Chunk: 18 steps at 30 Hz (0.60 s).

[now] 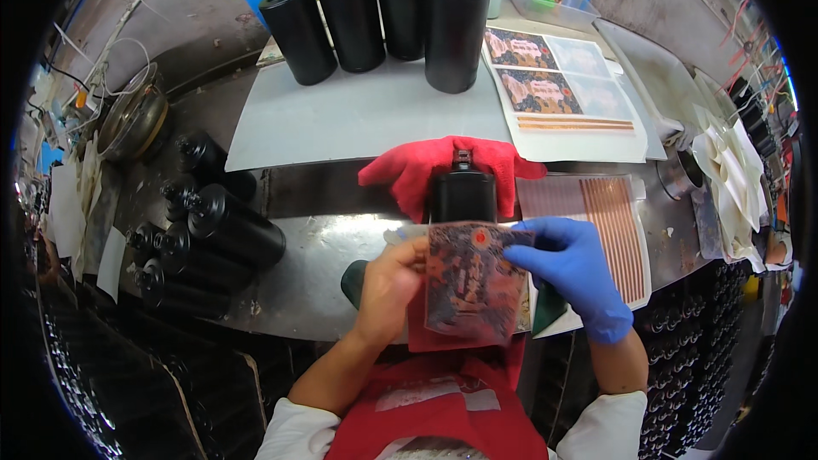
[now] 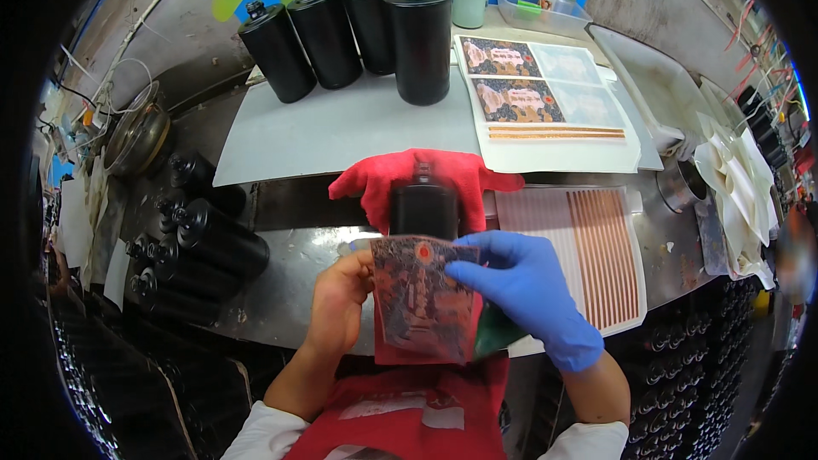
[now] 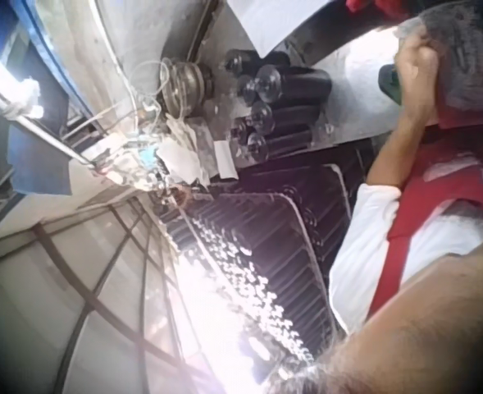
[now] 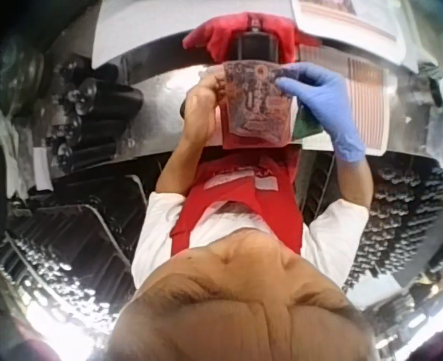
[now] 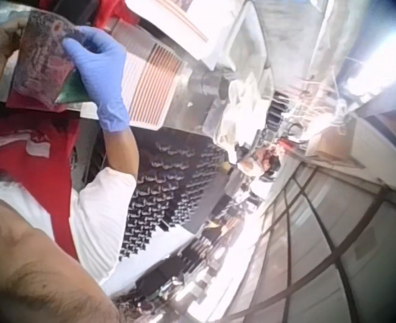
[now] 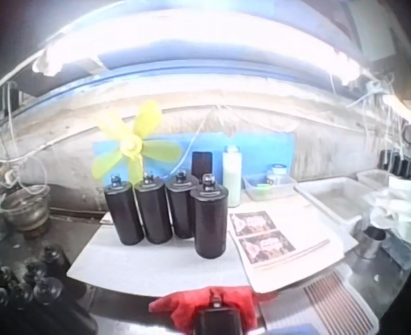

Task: The person applies printed labels and copper foil strips to black cylindrical bottles. They smooth each label with a green squeegee, then wrap and press copper strips around the bottle's top and bottom edges, repeating the process on multiple bottles.

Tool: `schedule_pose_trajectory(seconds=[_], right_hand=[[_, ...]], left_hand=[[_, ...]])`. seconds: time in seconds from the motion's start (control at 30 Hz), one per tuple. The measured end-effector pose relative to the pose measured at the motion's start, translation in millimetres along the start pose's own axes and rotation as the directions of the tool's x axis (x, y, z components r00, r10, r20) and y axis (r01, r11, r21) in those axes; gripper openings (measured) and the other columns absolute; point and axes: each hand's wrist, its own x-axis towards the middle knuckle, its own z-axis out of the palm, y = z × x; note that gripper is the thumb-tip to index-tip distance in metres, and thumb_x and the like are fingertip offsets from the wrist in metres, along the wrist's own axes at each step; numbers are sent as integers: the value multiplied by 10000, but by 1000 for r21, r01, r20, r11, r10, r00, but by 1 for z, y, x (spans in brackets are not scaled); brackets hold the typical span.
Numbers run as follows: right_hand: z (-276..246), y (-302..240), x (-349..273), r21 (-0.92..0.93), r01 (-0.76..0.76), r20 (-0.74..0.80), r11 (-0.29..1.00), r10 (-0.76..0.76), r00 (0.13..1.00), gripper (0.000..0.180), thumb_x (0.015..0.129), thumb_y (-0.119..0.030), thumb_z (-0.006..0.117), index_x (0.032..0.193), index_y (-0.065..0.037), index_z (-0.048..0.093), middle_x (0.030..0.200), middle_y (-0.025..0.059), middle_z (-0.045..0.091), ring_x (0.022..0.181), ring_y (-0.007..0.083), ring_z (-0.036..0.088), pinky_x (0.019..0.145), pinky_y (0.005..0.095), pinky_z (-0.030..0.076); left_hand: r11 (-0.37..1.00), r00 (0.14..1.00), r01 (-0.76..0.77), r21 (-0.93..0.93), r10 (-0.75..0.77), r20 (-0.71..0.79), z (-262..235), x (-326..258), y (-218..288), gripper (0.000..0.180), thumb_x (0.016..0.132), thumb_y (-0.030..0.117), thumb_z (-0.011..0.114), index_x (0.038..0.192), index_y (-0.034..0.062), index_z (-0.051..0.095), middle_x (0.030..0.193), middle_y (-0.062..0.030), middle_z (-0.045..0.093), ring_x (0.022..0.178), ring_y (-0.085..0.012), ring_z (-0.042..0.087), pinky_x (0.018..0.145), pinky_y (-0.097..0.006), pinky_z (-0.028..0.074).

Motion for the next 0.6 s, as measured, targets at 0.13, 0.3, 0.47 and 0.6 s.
schedule_pose_trajectory(seconds=[0.13, 0.3, 0.47, 0.6], right_hand=[[-1, 20, 31, 54, -35, -37, 998, 37, 999, 247, 789, -106, 701, 998, 19, 659, 877, 53, 671, 797, 84, 601, 729, 225, 493], [-3, 39, 53, 116, -23, -79, 993, 33, 996, 185, 775, -120, 721, 897, 14, 679, 814, 43, 668, 747, 76, 591, 688, 218, 483], [0, 34, 65, 143, -29, -101, 989, 44, 994, 160, 763, -113, 729, 861, 4, 681, 772, 36, 658, 702, 67, 578, 640, 202, 465], [-1, 32, 70, 175, -40, -121, 984, 62, 991, 157, 759, -110, 731, 852, 6, 680, 755, 32, 653, 681, 63, 572, 619, 196, 456]], left_hand=[[992, 950, 85, 92, -53, -307, 1, 21, -12, 198, 857, 90, 641, 1006, -37, 610, 838, -56, 647, 711, -71, 579, 615, -198, 464], [989, 898, 92, 118, -32, -438, -1, 36, -22, 112, 850, 86, 650, 879, -22, 642, 744, -29, 637, 626, -58, 560, 498, -185, 437], [994, 882, 20, 112, 35, -470, -6, 46, -29, 94, 847, 71, 650, 855, -22, 643, 754, -23, 633, 634, -60, 557, 537, -190, 440], [995, 885, 48, 90, 0, -465, -7, 52, -26, 35, 835, 19, 636, 849, -12, 627, 790, -23, 625, 710, -67, 557, 654, -204, 439]])
